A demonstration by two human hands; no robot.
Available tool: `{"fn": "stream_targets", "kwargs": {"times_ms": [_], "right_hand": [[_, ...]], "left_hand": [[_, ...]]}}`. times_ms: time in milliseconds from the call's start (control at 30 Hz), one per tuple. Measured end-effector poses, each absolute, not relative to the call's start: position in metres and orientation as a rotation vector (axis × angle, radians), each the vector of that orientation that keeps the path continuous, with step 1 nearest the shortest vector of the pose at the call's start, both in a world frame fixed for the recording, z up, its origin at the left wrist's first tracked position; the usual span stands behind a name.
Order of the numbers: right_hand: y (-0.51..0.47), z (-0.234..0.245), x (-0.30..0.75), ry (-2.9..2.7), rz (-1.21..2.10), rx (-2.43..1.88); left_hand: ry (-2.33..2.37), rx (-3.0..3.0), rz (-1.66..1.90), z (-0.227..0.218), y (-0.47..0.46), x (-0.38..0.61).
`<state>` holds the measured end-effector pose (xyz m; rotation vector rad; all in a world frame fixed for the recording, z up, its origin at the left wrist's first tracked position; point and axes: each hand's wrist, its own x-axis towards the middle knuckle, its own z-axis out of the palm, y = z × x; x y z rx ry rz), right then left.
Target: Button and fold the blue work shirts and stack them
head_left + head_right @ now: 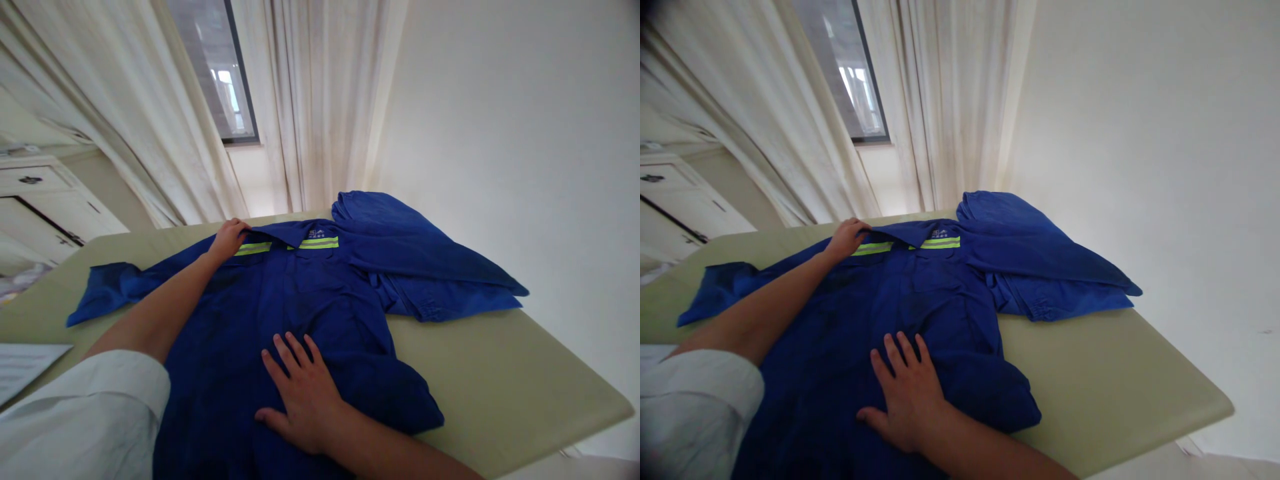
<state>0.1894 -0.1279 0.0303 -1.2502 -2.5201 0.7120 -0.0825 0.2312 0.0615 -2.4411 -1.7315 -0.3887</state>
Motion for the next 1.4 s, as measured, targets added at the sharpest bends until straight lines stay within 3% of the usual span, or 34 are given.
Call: {"fn": "stream_targets", "kwargs": {"times_ms": [100,333,500,733,1033,1200,1400], "right_hand": [[-0.128,0.03,0.189,-2.523,0.699,-1.248],[-0.128,0.029,0.189,-2.539,0.654,-1.249],[-0.127,0.029,0.19,-2.521,0.664,-1.249],[-0.127,0.029,0.183,-2.437,0.487,-1.286],[-0.098,0.072,0.237,-2.252,0.155,-1.667],[-0.173,0.022,0.294,-2.137,-0.048,-1.952],[-0.262,-0.022,0.299,-2.178,-0.282,-1.834]], "left_hand": [[-1.744,-2.527,-0.139,0.058,0.228,-0.083],[-1.561,-2.672,-0.282,0.031,0.213,-0.005],[-1.618,-2.844,-0.02,0.019,0.201,0.039],[-1.618,-2.806,-0.186,0.011,0.117,0.084],[-1.53,-2.853,-0.245,0.009,0.039,0.094],[-1.58,-2.854,-0.21,0.012,-0.007,0.071],[-1.577,-2.96,-0.312,0.018,-0.023,0.062]]}}
